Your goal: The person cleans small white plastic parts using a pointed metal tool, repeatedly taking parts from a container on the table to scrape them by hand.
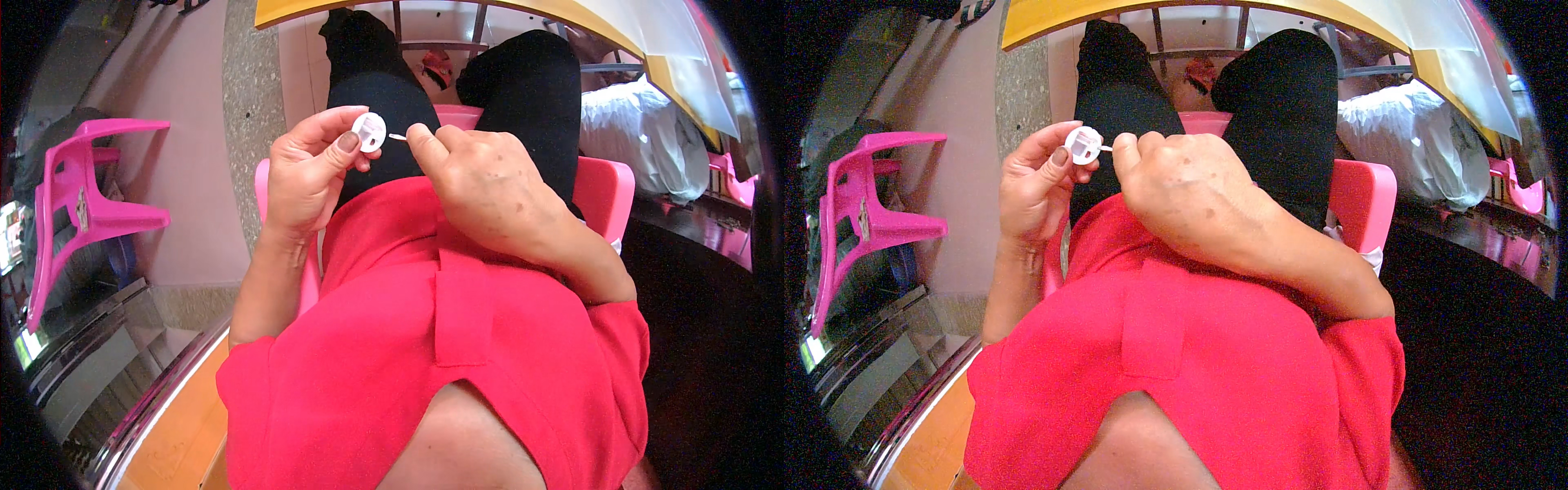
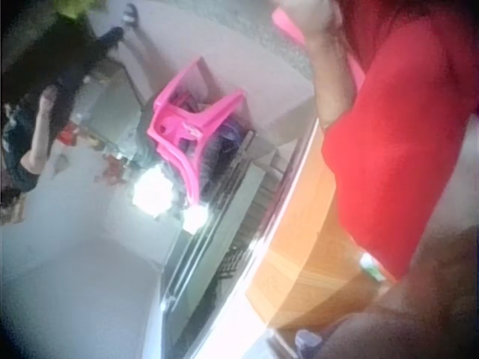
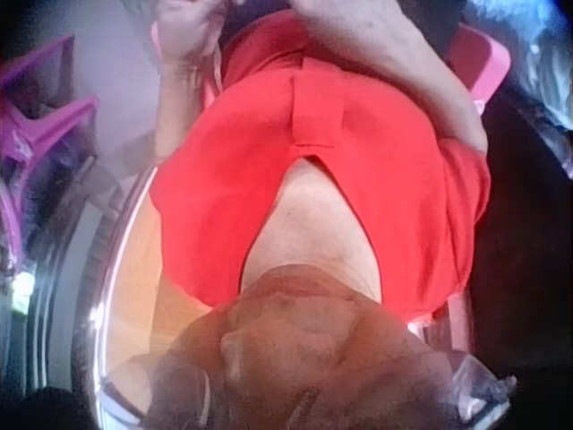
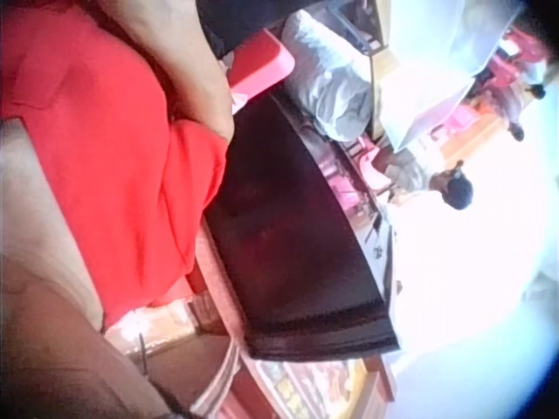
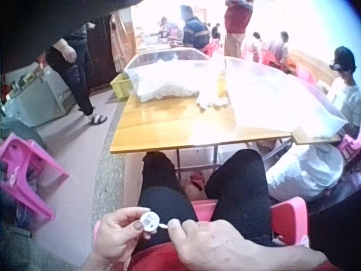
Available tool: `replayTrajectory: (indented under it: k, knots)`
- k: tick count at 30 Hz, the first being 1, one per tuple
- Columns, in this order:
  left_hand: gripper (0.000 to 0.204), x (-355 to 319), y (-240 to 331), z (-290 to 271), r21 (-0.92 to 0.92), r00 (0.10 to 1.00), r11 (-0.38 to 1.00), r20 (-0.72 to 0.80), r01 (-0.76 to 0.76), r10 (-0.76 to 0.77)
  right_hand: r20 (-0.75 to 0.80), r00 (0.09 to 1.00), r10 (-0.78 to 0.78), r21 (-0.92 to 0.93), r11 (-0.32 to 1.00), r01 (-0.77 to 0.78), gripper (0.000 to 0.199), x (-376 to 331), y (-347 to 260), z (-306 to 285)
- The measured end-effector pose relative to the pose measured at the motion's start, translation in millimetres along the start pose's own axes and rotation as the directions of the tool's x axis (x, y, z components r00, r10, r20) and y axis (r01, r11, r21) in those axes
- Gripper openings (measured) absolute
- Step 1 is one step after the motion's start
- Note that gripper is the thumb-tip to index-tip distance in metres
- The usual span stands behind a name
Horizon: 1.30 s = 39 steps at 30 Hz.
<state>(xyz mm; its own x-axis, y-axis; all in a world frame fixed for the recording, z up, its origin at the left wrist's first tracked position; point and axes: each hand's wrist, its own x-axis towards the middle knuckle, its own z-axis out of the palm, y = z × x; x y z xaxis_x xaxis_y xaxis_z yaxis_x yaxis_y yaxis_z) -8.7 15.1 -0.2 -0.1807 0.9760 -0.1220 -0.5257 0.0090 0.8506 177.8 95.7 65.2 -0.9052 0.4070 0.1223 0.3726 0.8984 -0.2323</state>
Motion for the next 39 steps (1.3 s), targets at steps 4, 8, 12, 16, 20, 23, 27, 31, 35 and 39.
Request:
replayTrajectory:
  k: [4, 8, 12, 16, 20, 23, 27, 31, 35, 39]
  knots:
    - [0.028, -1, 0, -3, 0.037, 1.000, 0.999, 0.008, -0.024, 0.024, 0.115, 0.993, 0.020, 0.019, 1.000, -0.023, 0.024, 5, -4, 2]
    - [0.027, -2, 1, -1, 0.012, 1.000, 1.000, 0.006, -0.006, 0.006, 0.085, 0.996, -0.006, -0.027, 1.000, 0.009, 0.018, 10, -7, 4]
    - [0.026, -2, 1, -1, 0.020, 1.000, 1.000, 0.014, 0.000, 0.000, 0.035, 0.998, -0.054, -0.047, 0.997, 0.055, 0.017, 13, -8, 8]
    - [0.025, -2, 1, -1, 0.021, 1.000, 1.000, 0.022, -0.004, 0.003, 0.039, 0.998, -0.047, -0.058, 0.997, 0.049, 0.017, 14, -10, 9]
    - [0.025, -2, 2, -3, 0.006, 1.000, 1.000, 0.027, 0.008, -0.009, 0.171, 0.985, -0.008, -0.054, 0.998, 0.017, 0.031, 14, -11, 7]
    - [0.025, -2, 2, -3, 0.014, 1.000, 1.000, 0.026, 0.010, -0.011, 0.147, 0.989, -0.015, -0.063, 0.998, 0.025, 0.031, 14, -10, 9]
    - [0.025, -2, 2, -3, 0.042, 0.999, 0.999, 0.025, 0.026, -0.027, 0.156, 0.988, -0.020, -0.104, 0.994, 0.037, 0.032, 14, -10, 13]
    - [0.024, -2, 6, -2, 0.023, 0.998, 0.998, 0.014, 0.058, -0.058, 0.135, 0.990, -0.047, -0.114, 0.992, 0.062, 0.033, 14, -8, 11]
    - [0.024, -2, 6, -2, 0.019, 0.997, 0.998, 0.023, 0.068, -0.069, 0.128, 0.989, -0.076, -0.155, 0.983, 0.095, 0.033, 13, -8, 11]
    - [0.023, -2, 6, -3, 0.011, 0.998, 0.998, 0.022, 0.062, -0.062, -0.040, 0.989, -0.140, -0.151, 0.980, 0.132, 0.015, 14, -6, 18]
